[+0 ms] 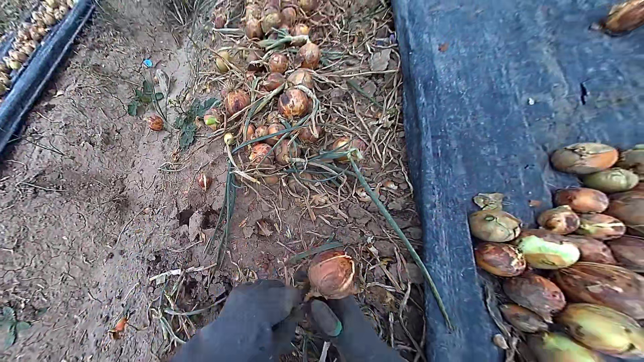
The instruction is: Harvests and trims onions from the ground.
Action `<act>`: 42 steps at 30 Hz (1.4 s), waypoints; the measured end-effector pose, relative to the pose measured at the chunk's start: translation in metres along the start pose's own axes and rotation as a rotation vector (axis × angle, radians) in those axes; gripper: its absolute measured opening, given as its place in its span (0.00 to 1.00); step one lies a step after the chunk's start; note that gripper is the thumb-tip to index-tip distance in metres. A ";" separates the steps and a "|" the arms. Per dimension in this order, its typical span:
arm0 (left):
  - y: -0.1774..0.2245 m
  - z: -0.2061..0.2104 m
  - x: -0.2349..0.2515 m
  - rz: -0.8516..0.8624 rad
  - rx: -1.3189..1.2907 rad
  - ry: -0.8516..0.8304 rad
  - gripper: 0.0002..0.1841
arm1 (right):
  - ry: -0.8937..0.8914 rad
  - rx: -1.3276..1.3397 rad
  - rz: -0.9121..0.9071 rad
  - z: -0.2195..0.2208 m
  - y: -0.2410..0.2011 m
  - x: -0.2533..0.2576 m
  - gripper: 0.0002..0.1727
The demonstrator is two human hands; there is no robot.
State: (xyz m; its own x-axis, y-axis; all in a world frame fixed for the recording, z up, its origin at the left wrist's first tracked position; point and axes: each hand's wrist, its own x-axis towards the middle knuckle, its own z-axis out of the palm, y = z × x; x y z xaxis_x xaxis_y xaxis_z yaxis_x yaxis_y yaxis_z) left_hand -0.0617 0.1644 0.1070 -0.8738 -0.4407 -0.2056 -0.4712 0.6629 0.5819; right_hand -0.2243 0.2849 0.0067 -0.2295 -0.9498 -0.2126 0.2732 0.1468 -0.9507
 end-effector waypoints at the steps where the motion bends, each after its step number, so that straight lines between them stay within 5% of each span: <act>1: 0.001 0.006 0.006 -0.012 -0.004 -0.081 0.13 | 0.064 -0.040 -0.017 0.000 -0.003 -0.001 0.39; 4: -0.008 -0.001 0.041 -0.043 0.134 0.008 0.15 | 0.265 -0.257 -0.126 -0.017 0.001 0.002 0.28; 9: -0.092 -0.069 0.173 -0.127 0.368 0.359 0.15 | 0.567 0.115 -0.201 -0.087 -0.031 0.012 0.23; 14: -0.190 -0.072 0.269 -0.306 0.397 0.166 0.33 | 0.528 0.183 0.013 -0.090 -0.030 0.010 0.20; 18: -0.159 -0.055 0.225 -0.577 0.173 0.113 0.36 | 0.388 0.340 0.280 -0.066 -0.002 0.002 0.19; 23: -0.050 0.023 0.087 -0.513 -0.465 0.085 0.41 | 0.059 0.217 0.396 -0.043 0.019 0.003 0.37; 28: 0.009 0.055 0.035 -0.341 -0.233 0.157 0.42 | 0.165 -0.261 0.225 -0.033 0.007 0.006 0.28; 31: 0.004 0.055 0.041 -0.252 0.031 0.367 0.39 | 0.209 -0.315 0.156 -0.036 0.005 0.003 0.28; 34: -0.006 0.029 0.068 -0.385 -0.200 0.520 0.39 | -0.020 0.127 -0.029 -0.034 -0.002 -0.027 0.26; 37: 0.002 -0.005 0.108 -0.231 -0.527 0.283 0.26 | -0.244 0.359 0.010 -0.027 0.000 -0.048 0.24; 42: -0.073 -0.001 0.224 -0.332 0.048 -0.011 0.26 | -0.090 0.334 0.297 -0.022 0.009 -0.045 0.29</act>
State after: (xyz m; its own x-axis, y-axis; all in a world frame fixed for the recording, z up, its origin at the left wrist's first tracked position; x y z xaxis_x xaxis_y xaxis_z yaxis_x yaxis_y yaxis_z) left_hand -0.2229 0.0170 0.0192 -0.6727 -0.6313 -0.3859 -0.7353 0.5122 0.4438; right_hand -0.2322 0.3353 0.0024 -0.0179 -0.9022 -0.4309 0.6050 0.3334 -0.7231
